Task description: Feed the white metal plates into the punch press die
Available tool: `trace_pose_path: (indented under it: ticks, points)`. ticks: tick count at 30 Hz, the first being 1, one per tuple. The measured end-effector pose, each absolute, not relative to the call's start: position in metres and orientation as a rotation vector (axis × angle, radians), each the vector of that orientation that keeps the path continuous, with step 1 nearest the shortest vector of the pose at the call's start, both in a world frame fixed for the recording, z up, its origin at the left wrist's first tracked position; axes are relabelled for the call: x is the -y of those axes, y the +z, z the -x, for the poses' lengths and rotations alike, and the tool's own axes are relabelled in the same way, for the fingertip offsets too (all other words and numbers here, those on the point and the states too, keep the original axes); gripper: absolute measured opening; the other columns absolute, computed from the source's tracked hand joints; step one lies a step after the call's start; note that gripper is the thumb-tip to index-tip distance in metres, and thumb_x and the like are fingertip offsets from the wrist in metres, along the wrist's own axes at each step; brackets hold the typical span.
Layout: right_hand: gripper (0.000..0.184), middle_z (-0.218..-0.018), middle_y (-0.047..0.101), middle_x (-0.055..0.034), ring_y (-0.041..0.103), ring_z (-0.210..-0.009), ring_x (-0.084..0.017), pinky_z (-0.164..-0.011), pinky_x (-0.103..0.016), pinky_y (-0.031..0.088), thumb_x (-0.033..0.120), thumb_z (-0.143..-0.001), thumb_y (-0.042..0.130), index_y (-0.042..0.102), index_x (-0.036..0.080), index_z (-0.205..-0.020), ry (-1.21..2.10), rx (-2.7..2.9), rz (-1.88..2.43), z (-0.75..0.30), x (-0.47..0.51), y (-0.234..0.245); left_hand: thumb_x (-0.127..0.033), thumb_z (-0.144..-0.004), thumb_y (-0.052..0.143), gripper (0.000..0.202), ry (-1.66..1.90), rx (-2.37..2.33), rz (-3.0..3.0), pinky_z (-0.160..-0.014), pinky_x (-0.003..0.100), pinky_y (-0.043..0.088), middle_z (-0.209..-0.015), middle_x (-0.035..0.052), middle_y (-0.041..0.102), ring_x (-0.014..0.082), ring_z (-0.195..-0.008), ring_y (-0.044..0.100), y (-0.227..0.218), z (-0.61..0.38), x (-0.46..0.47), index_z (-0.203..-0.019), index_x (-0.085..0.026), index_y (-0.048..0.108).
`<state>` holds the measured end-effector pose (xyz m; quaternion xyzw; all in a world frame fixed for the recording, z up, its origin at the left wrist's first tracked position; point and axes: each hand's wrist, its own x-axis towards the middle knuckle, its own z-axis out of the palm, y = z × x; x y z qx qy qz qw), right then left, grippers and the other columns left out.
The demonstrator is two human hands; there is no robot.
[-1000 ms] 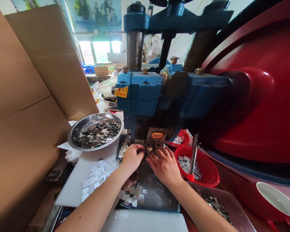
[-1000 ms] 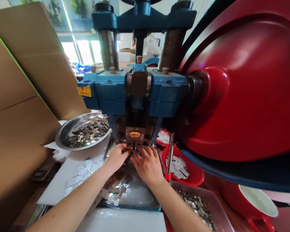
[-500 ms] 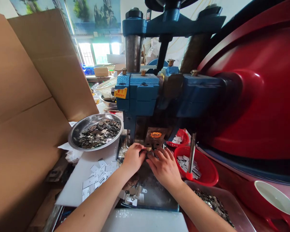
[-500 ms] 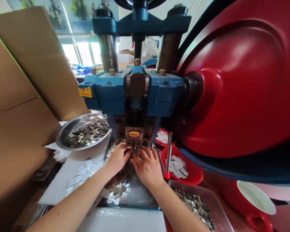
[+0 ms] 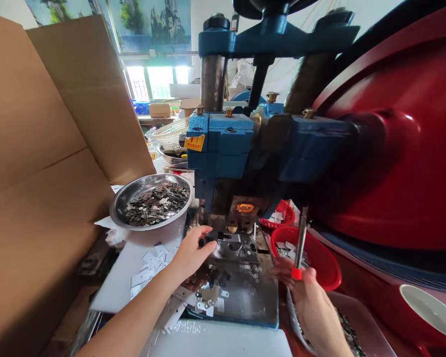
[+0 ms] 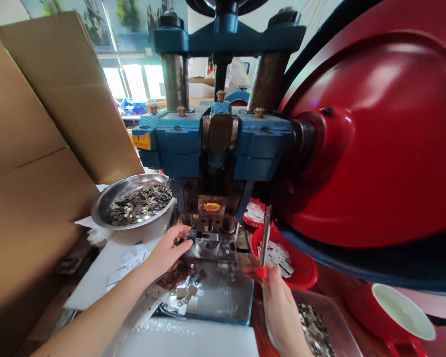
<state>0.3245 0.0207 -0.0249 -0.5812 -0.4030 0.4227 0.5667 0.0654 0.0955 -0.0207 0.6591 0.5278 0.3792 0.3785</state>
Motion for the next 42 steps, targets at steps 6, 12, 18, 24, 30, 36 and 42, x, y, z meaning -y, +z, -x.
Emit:
trace_pose_path:
  ticks: [6, 12, 18, 24, 30, 36, 42]
  points:
    - [0.050, -0.089, 0.073, -0.0074, 0.067, -0.086, -0.024, -0.085, -0.038, 0.052, 0.068, -0.075, 0.050, 0.069, 0.024, -0.091, 1.003, 0.965, 1.258, -0.326, -0.010, -0.018, -0.030, -0.064, 0.074, 0.061, 0.782, -1.271, -1.797, -0.098, 0.039, 0.039, -0.122, 0.0080, 0.055, 0.0247, -0.109, 0.053, -0.015, -0.073, -0.103, -0.121, -0.023, 0.052]
    - [0.048, -0.094, 0.072, -0.0096, 0.067, -0.091, -0.026, -0.088, -0.042, 0.051, 0.063, -0.082, 0.041, 0.069, 0.025, -0.093, 0.962, 1.065, 1.245, -0.328, -0.011, -0.024, -0.033, -0.065, 0.072, 0.045, 0.720, -1.322, -1.880, -0.085, 0.035, 0.044, -0.107, 0.0047, 0.060, 0.0224, -0.096, 0.058, -0.007, -0.079, -0.108, -0.106, -0.022, 0.058]
    - [0.049, -0.098, 0.072, -0.0101, 0.064, -0.098, -0.027, -0.089, -0.041, 0.050, 0.062, -0.082, 0.041, 0.070, 0.023, -0.090, 0.915, 1.110, 1.276, -0.329, -0.010, -0.027, -0.034, -0.066, 0.072, 0.053, 0.749, -1.361, -1.862, -0.093, 0.037, 0.042, -0.116, 0.0071, 0.057, 0.0240, -0.106, 0.055, -0.004, -0.074, -0.102, -0.115, -0.023, 0.054]
    - [0.058, -0.099, 0.070, -0.0122, 0.062, -0.101, -0.029, -0.091, -0.042, 0.048, 0.069, -0.072, 0.052, 0.069, 0.019, -0.096, 0.709, 1.095, 1.504, -0.335, -0.016, -0.034, -0.029, -0.079, 0.057, 0.025, 0.754, -1.439, -1.937, -0.091, 0.035, 0.044, -0.109, 0.0038, 0.061, 0.0214, -0.102, 0.057, 0.006, -0.042, -0.082, -0.103, -0.024, 0.060]
    - [0.060, -0.094, 0.070, -0.0103, 0.065, -0.091, -0.025, -0.079, -0.038, 0.053, 0.062, -0.086, 0.030, 0.062, 0.018, -0.110, 0.746, 1.124, 1.398, -0.328, -0.035, -0.042, -0.029, -0.081, 0.052, 0.016, 0.553, -1.549, -1.985, -0.085, 0.035, 0.046, -0.099, 0.0030, 0.064, 0.0223, -0.093, 0.058, 0.003, 0.000, -0.052, -0.091, -0.025, 0.064]
    - [0.035, -0.083, 0.071, -0.0064, 0.066, -0.077, -0.024, -0.066, -0.033, 0.050, 0.052, -0.077, 0.051, 0.069, 0.022, -0.085, 0.531, 1.660, 1.561, -0.282, -0.098, -0.028, -0.032, -0.077, 0.059, 0.021, 0.457, -1.606, -2.062, -0.086, 0.035, 0.043, -0.100, 0.0045, 0.062, 0.0235, -0.096, 0.056, -0.002, 0.003, -0.049, -0.096, -0.025, 0.066]
    - [0.036, -0.065, 0.067, -0.0032, 0.062, -0.060, -0.019, -0.052, -0.026, 0.042, 0.051, -0.078, 0.048, 0.067, 0.020, -0.075, 0.439, 1.557, 1.744, -0.300, -0.097, -0.019, -0.034, -0.078, 0.058, 0.021, 0.394, -1.642, -2.124, -0.085, 0.036, 0.043, -0.100, 0.0046, 0.061, 0.0238, -0.096, 0.056, -0.001, -0.002, -0.054, -0.096, -0.026, 0.066]
